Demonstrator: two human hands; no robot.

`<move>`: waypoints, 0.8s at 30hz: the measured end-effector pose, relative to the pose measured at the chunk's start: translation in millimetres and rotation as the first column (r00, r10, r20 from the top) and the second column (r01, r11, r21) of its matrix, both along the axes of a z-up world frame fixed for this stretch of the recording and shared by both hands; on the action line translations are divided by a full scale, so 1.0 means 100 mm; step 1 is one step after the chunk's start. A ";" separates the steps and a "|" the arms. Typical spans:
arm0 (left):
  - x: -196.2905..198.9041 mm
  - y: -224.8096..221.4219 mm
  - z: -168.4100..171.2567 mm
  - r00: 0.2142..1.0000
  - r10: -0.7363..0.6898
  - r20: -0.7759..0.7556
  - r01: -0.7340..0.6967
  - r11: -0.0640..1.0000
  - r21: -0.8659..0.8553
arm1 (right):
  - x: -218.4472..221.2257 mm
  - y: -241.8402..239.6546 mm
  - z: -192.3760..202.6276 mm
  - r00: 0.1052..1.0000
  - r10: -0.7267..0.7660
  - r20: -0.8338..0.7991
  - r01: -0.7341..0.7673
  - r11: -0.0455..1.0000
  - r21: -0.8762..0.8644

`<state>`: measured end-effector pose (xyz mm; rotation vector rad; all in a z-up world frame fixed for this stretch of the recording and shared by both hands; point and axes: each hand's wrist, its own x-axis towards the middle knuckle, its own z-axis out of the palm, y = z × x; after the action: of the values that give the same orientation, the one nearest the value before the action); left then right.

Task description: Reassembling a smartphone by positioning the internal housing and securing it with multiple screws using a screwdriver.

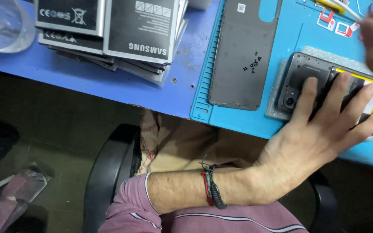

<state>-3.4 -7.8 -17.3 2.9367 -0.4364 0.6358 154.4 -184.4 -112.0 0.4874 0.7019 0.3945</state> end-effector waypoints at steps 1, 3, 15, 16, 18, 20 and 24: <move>0.00 0.01 0.00 0.994 -0.084 -0.075 0.090 0.993 0.070 | -0.34 -0.43 -0.69 0.990 -0.135 0.045 0.075 0.768 0.636; -0.01 -0.02 -0.02 0.972 -0.174 -0.157 0.195 0.972 0.134 | -0.45 -0.68 -0.52 0.955 -0.295 -0.018 0.073 0.179 0.981; -0.13 -0.14 -0.14 0.997 -0.056 -0.058 0.058 0.998 0.018 | -0.78 0.94 1.70 0.223 0.827 -0.516 0.961 -0.276 -0.027; -0.13 -0.16 -0.16 0.998 -0.053 -0.045 0.052 0.999 -0.007 | -0.80 0.96 1.70 0.241 0.822 -0.516 0.948 -0.312 -0.054; -0.13 -0.21 -0.21 0.998 -0.051 -0.036 0.050 0.998 -0.031 | -0.84 0.99 1.70 0.260 0.815 -0.518 0.933 -0.350 -0.083; -0.11 -0.29 -0.25 0.996 -0.044 -0.077 0.045 0.999 -0.001 | -0.88 1.00 1.71 0.274 0.811 -0.516 0.927 -0.365 -0.083; -0.10 -0.26 -0.21 0.999 -0.007 -0.042 0.005 0.999 -0.044 | -0.88 0.92 1.64 0.273 0.794 -0.543 0.937 -0.347 -0.035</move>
<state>-13.4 -33.6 -38.5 2.9000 -0.4217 0.5735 66.6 -92.8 51.7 3.3111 1.2095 -0.1874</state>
